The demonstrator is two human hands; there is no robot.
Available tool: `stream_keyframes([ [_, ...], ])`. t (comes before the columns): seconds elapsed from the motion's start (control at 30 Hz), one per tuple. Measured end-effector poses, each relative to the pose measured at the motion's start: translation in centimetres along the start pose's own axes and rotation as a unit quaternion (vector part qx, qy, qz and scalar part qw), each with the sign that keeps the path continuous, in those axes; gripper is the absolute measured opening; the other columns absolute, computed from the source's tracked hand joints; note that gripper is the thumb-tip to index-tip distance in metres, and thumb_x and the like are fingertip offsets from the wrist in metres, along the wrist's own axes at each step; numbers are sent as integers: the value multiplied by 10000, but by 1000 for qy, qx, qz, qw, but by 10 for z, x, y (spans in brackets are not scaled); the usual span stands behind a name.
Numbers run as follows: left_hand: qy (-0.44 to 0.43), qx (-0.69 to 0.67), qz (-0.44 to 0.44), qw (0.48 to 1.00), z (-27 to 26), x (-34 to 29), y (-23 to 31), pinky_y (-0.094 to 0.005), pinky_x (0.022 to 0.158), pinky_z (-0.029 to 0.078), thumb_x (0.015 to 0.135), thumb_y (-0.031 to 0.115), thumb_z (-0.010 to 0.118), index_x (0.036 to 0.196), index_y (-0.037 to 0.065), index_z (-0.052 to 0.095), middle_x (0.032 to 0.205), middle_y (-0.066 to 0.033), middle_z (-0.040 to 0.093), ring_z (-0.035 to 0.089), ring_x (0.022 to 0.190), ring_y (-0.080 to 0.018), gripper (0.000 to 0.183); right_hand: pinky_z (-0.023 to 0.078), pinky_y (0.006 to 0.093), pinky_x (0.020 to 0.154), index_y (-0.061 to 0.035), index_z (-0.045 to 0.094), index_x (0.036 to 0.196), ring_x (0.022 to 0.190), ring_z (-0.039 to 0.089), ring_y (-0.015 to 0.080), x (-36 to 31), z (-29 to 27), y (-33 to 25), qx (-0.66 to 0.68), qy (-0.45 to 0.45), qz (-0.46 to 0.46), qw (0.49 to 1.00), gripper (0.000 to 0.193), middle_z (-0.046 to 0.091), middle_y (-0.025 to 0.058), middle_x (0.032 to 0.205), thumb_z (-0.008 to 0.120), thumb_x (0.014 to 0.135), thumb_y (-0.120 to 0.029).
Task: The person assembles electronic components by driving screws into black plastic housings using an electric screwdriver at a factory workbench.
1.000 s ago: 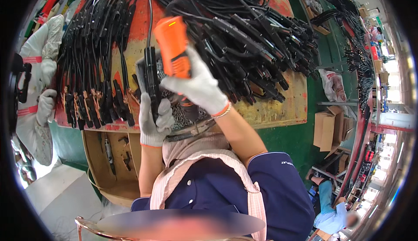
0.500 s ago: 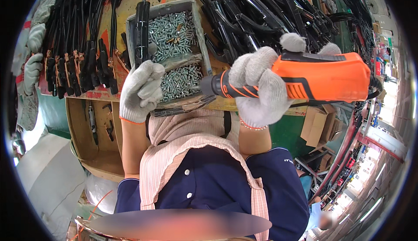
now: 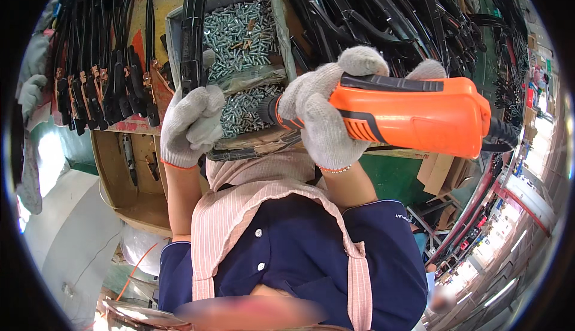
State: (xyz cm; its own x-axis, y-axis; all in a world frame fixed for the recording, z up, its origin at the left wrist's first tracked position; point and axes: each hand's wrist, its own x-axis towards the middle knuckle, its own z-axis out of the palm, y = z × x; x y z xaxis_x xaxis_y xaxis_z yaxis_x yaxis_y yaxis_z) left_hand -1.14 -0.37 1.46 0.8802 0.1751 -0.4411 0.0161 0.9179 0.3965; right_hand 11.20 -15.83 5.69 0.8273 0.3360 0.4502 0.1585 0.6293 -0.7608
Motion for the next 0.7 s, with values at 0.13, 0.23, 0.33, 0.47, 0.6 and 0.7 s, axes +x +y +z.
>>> stream_keyframes([
  [0.13, -26, -27, -1, 999, -3, 3, 0, -205, 317, 267, 879, 26, 584, 1399, 109, 357, 718, -86, 570, 369, 352, -63, 573, 489, 320, 472, -267, 233, 1395, 541, 490, 158, -2, -1, 7, -14, -23, 0, 1000, 733, 496, 93, 996, 562, 828, 62],
  [0.23, -28, -35, -4, 999, -2, 3, -1, -210, 316, 269, 876, 25, 592, 1361, 103, 377, 697, -71, 543, 374, 354, -68, 536, 484, 309, 455, -311, 213, 1438, 553, 485, 151, -4, -2, 8, -24, -42, -4, 999, 802, 482, 106, 1139, 549, 820, 74],
  [0.33, -3, -7, 4, 1000, 2, 2, -3, -213, 319, 273, 875, 31, 604, 1330, 93, 383, 695, -62, 530, 375, 358, -69, 510, 481, 301, 444, -341, 200, 1468, 562, 482, 147, -3, -4, 6, -31, -56, -12, 998, 850, 472, 115, 1234, 540, 814, 82],
  [0.47, 58, 73, 8, 996, 8, 5, -7, -213, 334, 287, 873, 74, 640, 1348, 76, 354, 722, -56, 544, 400, 395, -68, 555, 364, 223, 505, -253, 390, 1371, 591, 388, 64, 6, -3, -10, 10, 48, -35, 998, 616, 520, 46, 1244, 539, 849, 40],
  [0.6, 142, 175, 54, 973, 28, 10, -15, -197, 334, 258, 962, 201, 550, 1042, 73, 473, 674, -27, 513, 374, 384, -55, 169, 383, 243, 535, -243, 369, 1377, 597, 401, 89, 11, -19, -23, 108, 133, 37, 984, 574, 487, 30, 1260, 549, 886, -6],
  [0.7, 139, 125, 1, 982, 17, 13, -18, -200, 351, 282, 947, 307, 569, 1413, 122, 320, 734, -9, 543, 420, 444, -70, 560, 376, 248, 545, -233, 391, 1353, 602, 392, 78, 20, -25, -26, 83, 131, -18, 988, 532, 502, 28, 1230, 558, 892, -29],
])
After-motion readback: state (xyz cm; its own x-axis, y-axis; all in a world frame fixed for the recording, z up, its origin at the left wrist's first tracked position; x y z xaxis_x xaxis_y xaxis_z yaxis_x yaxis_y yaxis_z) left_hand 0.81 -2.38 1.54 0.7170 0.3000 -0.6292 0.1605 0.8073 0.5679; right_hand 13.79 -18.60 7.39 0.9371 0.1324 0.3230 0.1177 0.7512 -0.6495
